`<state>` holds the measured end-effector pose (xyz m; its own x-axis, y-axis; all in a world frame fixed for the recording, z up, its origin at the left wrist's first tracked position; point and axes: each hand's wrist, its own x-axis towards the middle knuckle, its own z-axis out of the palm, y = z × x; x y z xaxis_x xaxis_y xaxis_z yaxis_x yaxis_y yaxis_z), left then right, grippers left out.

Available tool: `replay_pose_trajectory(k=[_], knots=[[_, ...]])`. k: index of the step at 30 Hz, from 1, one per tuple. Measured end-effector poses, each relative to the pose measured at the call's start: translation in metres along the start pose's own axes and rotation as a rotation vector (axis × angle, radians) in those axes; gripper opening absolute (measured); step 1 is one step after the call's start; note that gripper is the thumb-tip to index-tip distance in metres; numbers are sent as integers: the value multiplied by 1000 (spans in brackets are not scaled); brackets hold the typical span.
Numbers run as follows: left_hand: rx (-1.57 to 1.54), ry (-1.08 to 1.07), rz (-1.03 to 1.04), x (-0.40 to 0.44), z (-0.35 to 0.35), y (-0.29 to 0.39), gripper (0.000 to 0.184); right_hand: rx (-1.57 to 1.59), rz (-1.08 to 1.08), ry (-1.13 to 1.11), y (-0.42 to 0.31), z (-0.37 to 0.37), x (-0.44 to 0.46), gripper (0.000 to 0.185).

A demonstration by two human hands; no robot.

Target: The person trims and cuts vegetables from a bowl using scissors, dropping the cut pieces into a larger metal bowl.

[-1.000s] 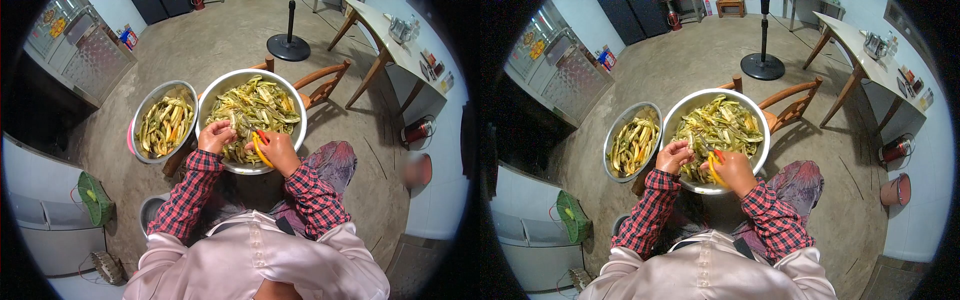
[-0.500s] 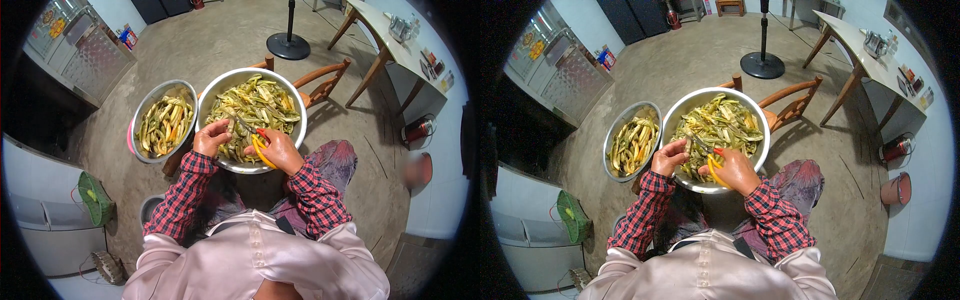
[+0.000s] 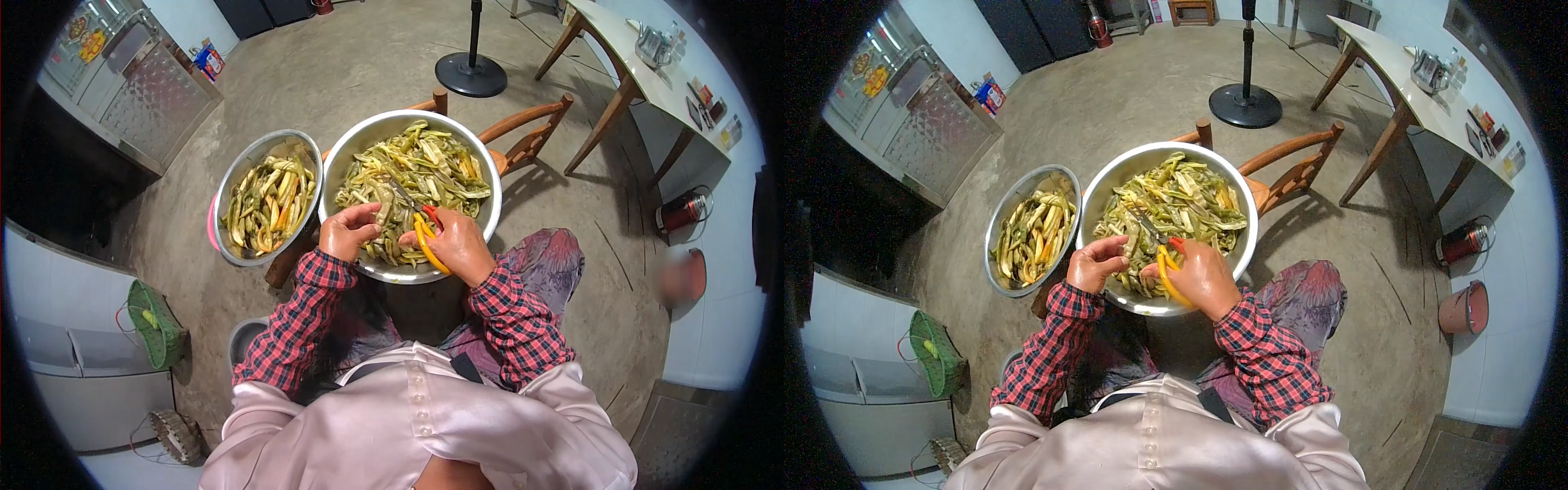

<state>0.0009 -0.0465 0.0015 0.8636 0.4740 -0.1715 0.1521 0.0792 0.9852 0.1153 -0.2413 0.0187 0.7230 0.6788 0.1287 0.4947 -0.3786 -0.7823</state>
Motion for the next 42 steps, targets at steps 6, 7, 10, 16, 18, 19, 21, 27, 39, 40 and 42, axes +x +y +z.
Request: replay_pose_trajectory(k=[6,7,10,16,18,19,21,27,39,40,42], knots=[[-53,71,7,1,2,3,38,-2,12,-29,0,0,-3,75],[-36,69,7,2,2,6,38,5,2,-28,2,0,-2,76],[-7,58,4,0,3,11,38,7,13,-65,0,-2,-1,76],[-58,40,6,3,1,2,38,44,-38,-60,-4,-4,0,73],[-65,30,11,5,-1,-1,38,26,-34,-60,-4,-4,-1,69],[-64,24,10,5,-2,0,38,3,-6,-82,-3,-4,-1,67],[-62,11,7,6,-3,0,38,8,18,-83,-4,-4,-1,60],[-69,13,-3,8,-4,-4,38,52,36,-92,-12,-10,-2,51],[-240,107,-18,17,-15,-11,37,158,97,-218,-4,-6,0,54],[-263,88,-2,20,-18,-13,38,157,117,-267,-4,-6,0,55],[-301,119,-8,17,-13,-8,38,161,124,-296,-4,-5,-1,57]])
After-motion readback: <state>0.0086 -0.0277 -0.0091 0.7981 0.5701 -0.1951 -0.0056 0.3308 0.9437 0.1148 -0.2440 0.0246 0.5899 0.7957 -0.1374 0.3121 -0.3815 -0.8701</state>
